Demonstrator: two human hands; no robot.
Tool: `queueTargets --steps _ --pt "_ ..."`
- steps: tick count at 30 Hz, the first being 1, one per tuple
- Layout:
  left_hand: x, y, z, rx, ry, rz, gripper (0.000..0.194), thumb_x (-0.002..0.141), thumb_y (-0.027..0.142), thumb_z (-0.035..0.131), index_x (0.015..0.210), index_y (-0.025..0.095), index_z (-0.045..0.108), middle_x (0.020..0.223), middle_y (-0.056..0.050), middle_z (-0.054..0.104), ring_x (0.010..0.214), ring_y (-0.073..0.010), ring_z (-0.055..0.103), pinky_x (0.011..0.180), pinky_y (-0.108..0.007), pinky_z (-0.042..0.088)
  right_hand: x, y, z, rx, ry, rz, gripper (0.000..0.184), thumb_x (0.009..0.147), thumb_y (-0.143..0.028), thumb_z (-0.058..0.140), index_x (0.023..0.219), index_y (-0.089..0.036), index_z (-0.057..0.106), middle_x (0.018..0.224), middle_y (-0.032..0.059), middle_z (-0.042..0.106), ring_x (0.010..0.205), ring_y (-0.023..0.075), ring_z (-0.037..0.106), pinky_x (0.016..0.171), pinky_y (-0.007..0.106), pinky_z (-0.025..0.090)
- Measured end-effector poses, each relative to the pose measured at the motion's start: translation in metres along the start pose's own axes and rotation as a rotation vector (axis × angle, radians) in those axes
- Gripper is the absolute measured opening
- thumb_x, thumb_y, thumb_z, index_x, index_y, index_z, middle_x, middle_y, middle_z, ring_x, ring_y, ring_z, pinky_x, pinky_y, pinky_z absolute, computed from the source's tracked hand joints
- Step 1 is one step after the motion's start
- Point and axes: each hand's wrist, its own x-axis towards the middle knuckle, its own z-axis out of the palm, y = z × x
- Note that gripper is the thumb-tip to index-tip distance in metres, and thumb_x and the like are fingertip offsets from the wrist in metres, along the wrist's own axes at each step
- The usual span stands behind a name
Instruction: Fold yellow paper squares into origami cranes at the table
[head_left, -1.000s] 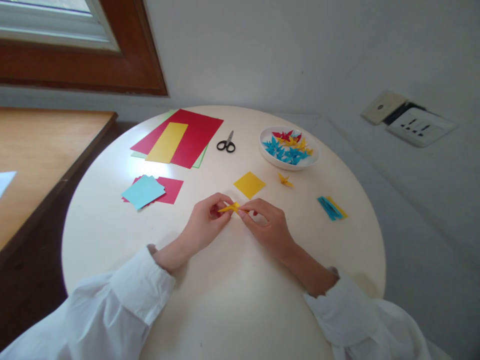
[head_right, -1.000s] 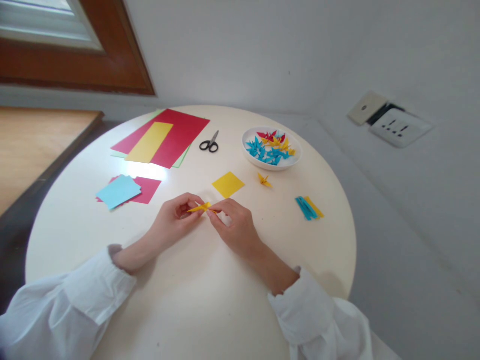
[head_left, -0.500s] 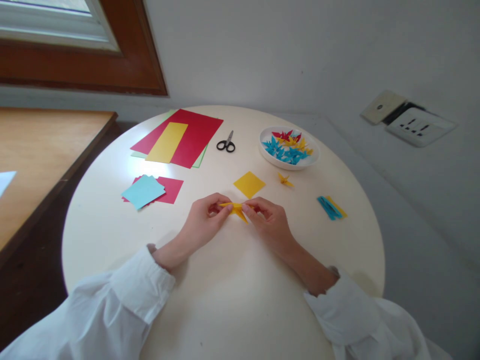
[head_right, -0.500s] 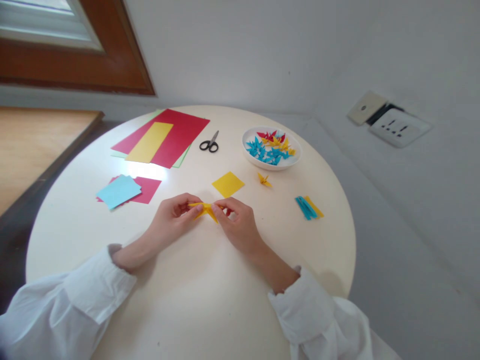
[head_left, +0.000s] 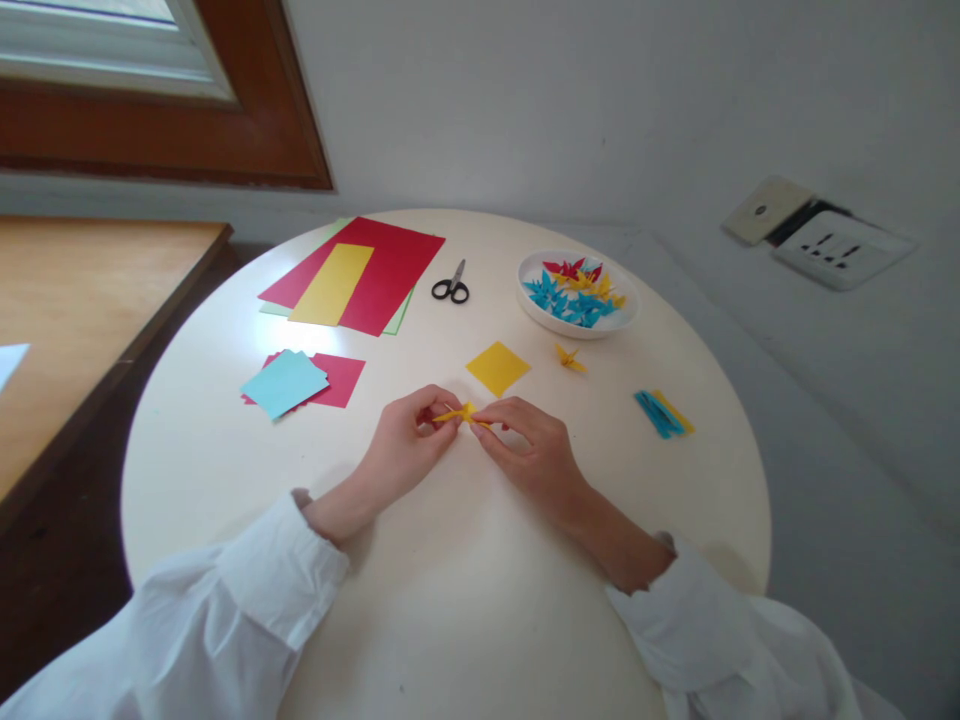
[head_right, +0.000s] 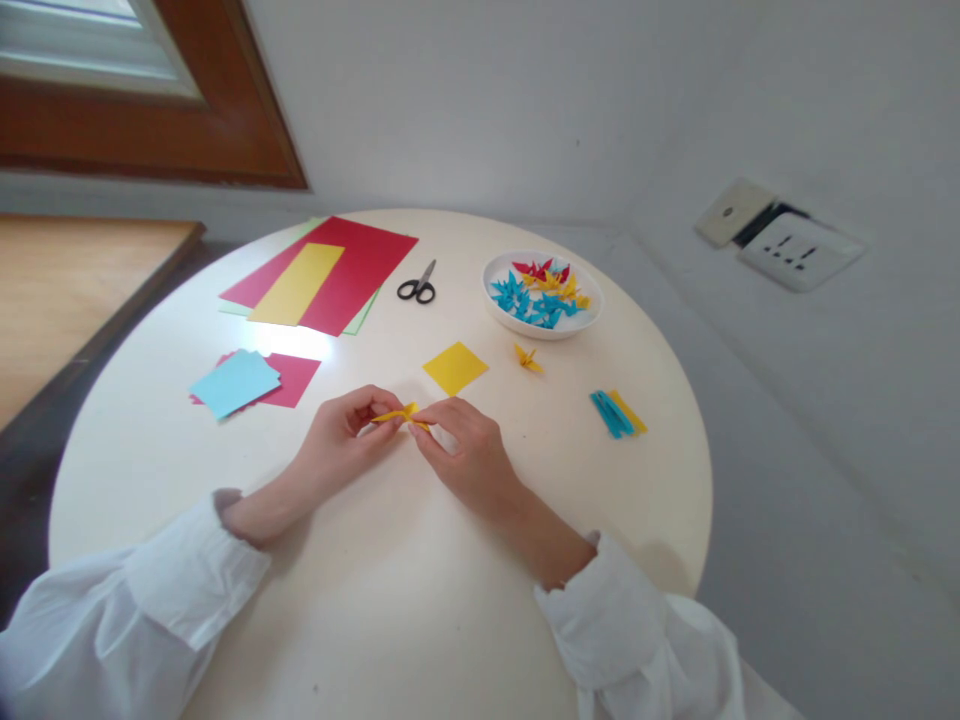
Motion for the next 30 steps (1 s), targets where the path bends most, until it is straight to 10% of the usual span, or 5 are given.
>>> queueTargets --steps 24,30 --pt "0.0016 -0.0051 -0.0046 0.086 0.05 0.286 0.005 0.075 0.017 0.058 0.078 0.018 0.061 0.094 -0.006 0.054 0.092 -0.0169 0.055 0.083 -0.032 0.044 -0.0003 0.0043 0.0011 -0.111 0.085 0.061 0.015 0.071 -0.008 0.059 0.078 -0.021 0.061 0.076 0.0006 0.071 0.071 0.0173 0.066 0.07 0.033 0.045" --pt "-0.0006 -0.0044 -0.0043 -0.079 -0.075 0.175 0.005 0.079 0.021 0.055 0.081 0.017 0.057 0.106 -0.011 0.062 0.099 -0.0199 0.059 0.086 -0.034 0.046 -0.0021 0.0017 0.0036 0.026 0.09 0.095 0.015 0.072 -0.008 0.056 0.076 -0.021 0.062 0.077 0.0008 0.072 0.071 0.0155 0.066 0.07 0.03 0.049"
